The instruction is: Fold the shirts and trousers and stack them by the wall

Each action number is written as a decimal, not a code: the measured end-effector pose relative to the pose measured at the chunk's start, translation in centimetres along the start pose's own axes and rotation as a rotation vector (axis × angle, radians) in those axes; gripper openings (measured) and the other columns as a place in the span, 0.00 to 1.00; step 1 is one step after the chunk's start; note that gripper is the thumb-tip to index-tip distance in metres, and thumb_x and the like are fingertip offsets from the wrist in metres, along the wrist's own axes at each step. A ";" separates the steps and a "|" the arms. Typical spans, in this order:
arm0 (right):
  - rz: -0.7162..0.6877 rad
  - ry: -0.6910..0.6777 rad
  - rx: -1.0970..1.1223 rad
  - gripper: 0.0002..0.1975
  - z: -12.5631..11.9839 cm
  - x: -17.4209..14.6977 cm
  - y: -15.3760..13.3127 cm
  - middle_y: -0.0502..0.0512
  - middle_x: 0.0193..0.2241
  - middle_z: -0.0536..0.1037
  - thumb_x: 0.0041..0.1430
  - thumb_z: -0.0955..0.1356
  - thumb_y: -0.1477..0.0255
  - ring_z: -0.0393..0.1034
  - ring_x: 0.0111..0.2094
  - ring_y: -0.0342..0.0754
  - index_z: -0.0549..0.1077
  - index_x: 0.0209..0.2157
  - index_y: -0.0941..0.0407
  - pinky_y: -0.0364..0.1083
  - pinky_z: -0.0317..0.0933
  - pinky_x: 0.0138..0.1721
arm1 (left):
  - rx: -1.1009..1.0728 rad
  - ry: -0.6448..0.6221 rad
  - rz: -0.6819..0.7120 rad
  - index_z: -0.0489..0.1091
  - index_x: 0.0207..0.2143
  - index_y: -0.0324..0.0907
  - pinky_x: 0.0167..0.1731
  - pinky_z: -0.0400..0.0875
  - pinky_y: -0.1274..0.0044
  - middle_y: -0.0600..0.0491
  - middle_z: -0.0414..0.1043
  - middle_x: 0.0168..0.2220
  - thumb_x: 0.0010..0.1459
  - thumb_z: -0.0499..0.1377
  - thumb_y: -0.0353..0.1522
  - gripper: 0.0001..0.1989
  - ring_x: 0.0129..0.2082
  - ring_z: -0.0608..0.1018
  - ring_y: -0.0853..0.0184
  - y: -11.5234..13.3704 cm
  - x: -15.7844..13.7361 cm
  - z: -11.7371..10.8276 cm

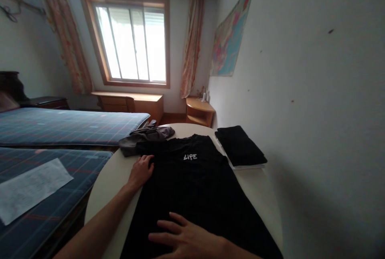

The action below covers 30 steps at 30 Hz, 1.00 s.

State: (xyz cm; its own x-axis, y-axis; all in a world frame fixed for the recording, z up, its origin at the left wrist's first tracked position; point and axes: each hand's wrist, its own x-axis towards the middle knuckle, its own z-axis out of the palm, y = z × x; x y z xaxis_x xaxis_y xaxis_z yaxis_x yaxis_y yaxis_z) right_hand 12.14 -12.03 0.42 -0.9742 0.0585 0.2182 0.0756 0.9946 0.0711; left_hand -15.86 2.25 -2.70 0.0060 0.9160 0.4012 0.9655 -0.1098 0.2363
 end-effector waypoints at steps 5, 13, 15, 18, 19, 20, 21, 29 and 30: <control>0.054 0.011 0.079 0.25 3.0 1.1 -1.3 0.46 0.69 0.52 0.71 0.61 0.65 0.44 0.69 0.57 0.53 0.66 0.41 0.57 0.52 0.65 | 0.176 -0.037 -0.082 0.73 0.49 0.38 0.51 0.68 0.65 0.43 0.70 0.51 0.58 0.53 0.27 0.18 0.50 0.73 0.53 2.4 0.7 -1.6; 0.042 0.006 0.367 0.16 0.2 2.0 1.3 0.47 0.61 0.69 0.70 0.61 0.64 0.59 0.62 0.44 0.69 0.56 0.49 0.44 0.53 0.61 | -0.008 -0.248 0.155 0.60 0.65 0.43 0.62 0.57 0.63 0.42 0.59 0.66 0.65 0.51 0.42 0.28 0.65 0.61 0.52 8.3 0.4 0.3; 0.267 0.045 0.360 0.19 -1.4 0.5 3.3 0.52 0.59 0.70 0.67 0.64 0.59 0.63 0.60 0.46 0.70 0.56 0.50 0.47 0.52 0.62 | 0.005 -0.295 0.127 0.54 0.68 0.48 0.63 0.51 0.58 0.44 0.50 0.69 0.65 0.50 0.46 0.31 0.68 0.54 0.48 8.4 -0.2 0.9; 0.590 0.022 0.279 0.30 -2.6 -3.0 6.3 0.55 0.67 0.57 0.63 0.65 0.53 0.46 0.68 0.55 0.61 0.64 0.46 0.58 0.39 0.67 | 0.015 -0.308 0.134 0.46 0.70 0.52 0.64 0.46 0.54 0.47 0.41 0.72 0.64 0.49 0.50 0.35 0.70 0.48 0.46 8.0 -0.7 1.1; 0.694 -0.003 0.256 0.33 -2.6 -4.2 7.2 0.54 0.69 0.52 0.63 0.64 0.52 0.41 0.70 0.57 0.57 0.66 0.45 0.61 0.34 0.67 | 0.016 -0.313 0.141 0.45 0.70 0.53 0.64 0.45 0.53 0.47 0.39 0.72 0.64 0.49 0.51 0.36 0.70 0.47 0.46 7.8 -0.8 1.0; 0.801 -0.030 0.243 0.35 -2.4 -5.4 7.9 0.54 0.70 0.47 0.63 0.63 0.50 0.36 0.70 0.59 0.54 0.68 0.45 0.63 0.30 0.67 | 0.019 -0.320 0.146 0.44 0.70 0.53 0.64 0.44 0.51 0.48 0.37 0.72 0.63 0.49 0.51 0.36 0.70 0.46 0.45 7.7 -0.8 0.9; 0.905 -0.049 0.245 0.36 -2.2 -6.4 8.6 0.54 0.71 0.43 0.63 0.61 0.48 0.32 0.71 0.60 0.51 0.69 0.45 0.63 0.30 0.67 | 0.024 -0.332 0.145 0.44 0.70 0.54 0.64 0.43 0.50 0.48 0.36 0.72 0.63 0.49 0.52 0.37 0.70 0.45 0.44 7.7 -0.8 0.7; 1.141 0.077 0.175 0.27 -2.1 -8.9 11.7 0.59 0.63 0.65 0.68 0.58 0.56 0.56 0.64 0.53 0.66 0.62 0.54 0.52 0.49 0.64 | 0.040 -0.296 0.163 0.54 0.68 0.45 0.65 0.47 0.57 0.44 0.44 0.71 0.61 0.54 0.42 0.34 0.70 0.50 0.49 11.5 0.0 0.2; 1.191 0.104 0.100 0.25 -2.0 -8.9 12.1 0.60 0.62 0.66 0.69 0.59 0.59 0.57 0.63 0.53 0.66 0.62 0.55 0.51 0.50 0.63 | 0.005 -0.297 0.215 0.54 0.68 0.46 0.65 0.47 0.58 0.44 0.44 0.71 0.61 0.54 0.42 0.34 0.70 0.50 0.51 12.3 0.1 0.3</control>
State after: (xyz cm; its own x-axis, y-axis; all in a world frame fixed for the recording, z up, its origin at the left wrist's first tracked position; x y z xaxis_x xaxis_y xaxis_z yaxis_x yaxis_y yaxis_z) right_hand 22.14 -0.68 1.32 -0.2816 0.9438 0.1731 0.8963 0.3231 -0.3037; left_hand -3.95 1.07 -0.02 0.2832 0.9444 0.1668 0.9352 -0.3105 0.1703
